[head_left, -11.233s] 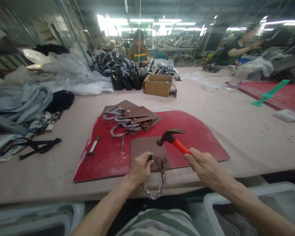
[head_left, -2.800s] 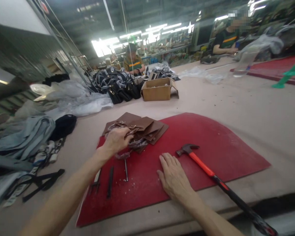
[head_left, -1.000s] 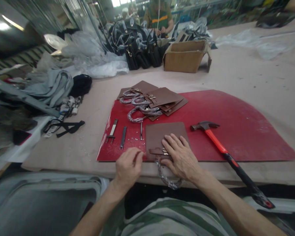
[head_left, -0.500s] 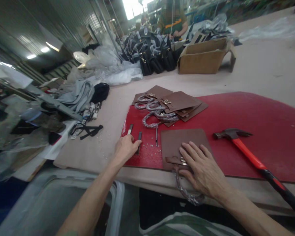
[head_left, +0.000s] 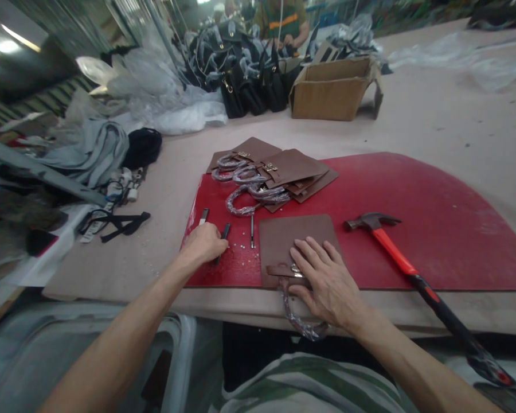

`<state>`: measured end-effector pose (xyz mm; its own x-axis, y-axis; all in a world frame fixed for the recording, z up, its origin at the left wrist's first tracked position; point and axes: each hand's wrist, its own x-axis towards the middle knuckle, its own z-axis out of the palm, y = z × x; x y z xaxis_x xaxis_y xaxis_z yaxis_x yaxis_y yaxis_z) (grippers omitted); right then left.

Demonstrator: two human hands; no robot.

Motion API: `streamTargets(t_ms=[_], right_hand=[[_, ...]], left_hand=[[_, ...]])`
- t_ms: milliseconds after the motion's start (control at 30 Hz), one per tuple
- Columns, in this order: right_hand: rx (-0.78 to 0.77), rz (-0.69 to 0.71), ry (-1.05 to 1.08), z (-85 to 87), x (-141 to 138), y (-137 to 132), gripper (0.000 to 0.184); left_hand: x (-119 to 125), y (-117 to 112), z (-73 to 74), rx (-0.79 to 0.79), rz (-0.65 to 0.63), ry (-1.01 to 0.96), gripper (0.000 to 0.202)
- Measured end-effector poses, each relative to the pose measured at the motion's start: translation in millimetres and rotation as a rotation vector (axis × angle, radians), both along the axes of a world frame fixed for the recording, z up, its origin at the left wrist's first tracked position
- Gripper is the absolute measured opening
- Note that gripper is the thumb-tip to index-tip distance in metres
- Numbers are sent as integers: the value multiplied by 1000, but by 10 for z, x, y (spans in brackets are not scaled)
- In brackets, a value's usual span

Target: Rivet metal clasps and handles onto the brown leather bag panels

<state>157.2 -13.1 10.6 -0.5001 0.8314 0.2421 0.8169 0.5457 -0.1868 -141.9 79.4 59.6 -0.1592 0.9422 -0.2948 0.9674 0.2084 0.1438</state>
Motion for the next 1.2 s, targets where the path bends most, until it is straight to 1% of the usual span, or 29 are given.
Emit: streamTargets(t_ms=[33,100,167,200,267,333,433,467,533,633,800,900,967,1033,1067,1133,1200], right_hand=[[-6,-2,1,1,0,1,61],[-23,-4,1,1,2,3,62],[-34,-4,7,-1,4,6,62],[-37,-5,12,-2,4,8,63],[-39,-6,20,-3,2,10,63],[-42,-9,20,-2,1,11,63],[-48,-10,11,1,0,10,63],[-49,-11,10,1,0,9,63],[-51,-13,11,1,-1,6,63],[-51,-16,17,-8,-4,7,62],[-18,-21,41,-54,-5,20,59],[-8,-19,42,-71,-5,28,59],[-2,-19,42,-73,-5,31,58],[9,-16,44,-76,-2,34,57],[20,-13,46,-79,1,36,58],[44,-5,44,-86,6,41,58],[60,-3,40,-87,7,43,57]], left_hand=[[-9,-23,-4,0,22,-84,17],[-30,-103,-7,7,110,-338,17],[-40,-219,-15,54,224,-603,21],[-39,-286,-25,93,261,-707,25],[-22,-428,-63,203,269,-830,31],[9,-570,-120,340,212,-864,33],[58,-757,-210,533,111,-814,26],[69,-805,-235,574,88,-788,24],[81,-875,-273,607,60,-768,21],[70,-919,-317,593,75,-833,25],[-1,-922,-391,554,160,-950,29],[-23,-862,-402,508,247,-975,33],[1,-759,-381,464,270,-945,35],[55,-614,-334,443,250,-852,33],[87,-535,-302,453,234,-772,32],[143,-394,-224,494,197,-540,31],[162,-310,-145,538,150,-285,33]])
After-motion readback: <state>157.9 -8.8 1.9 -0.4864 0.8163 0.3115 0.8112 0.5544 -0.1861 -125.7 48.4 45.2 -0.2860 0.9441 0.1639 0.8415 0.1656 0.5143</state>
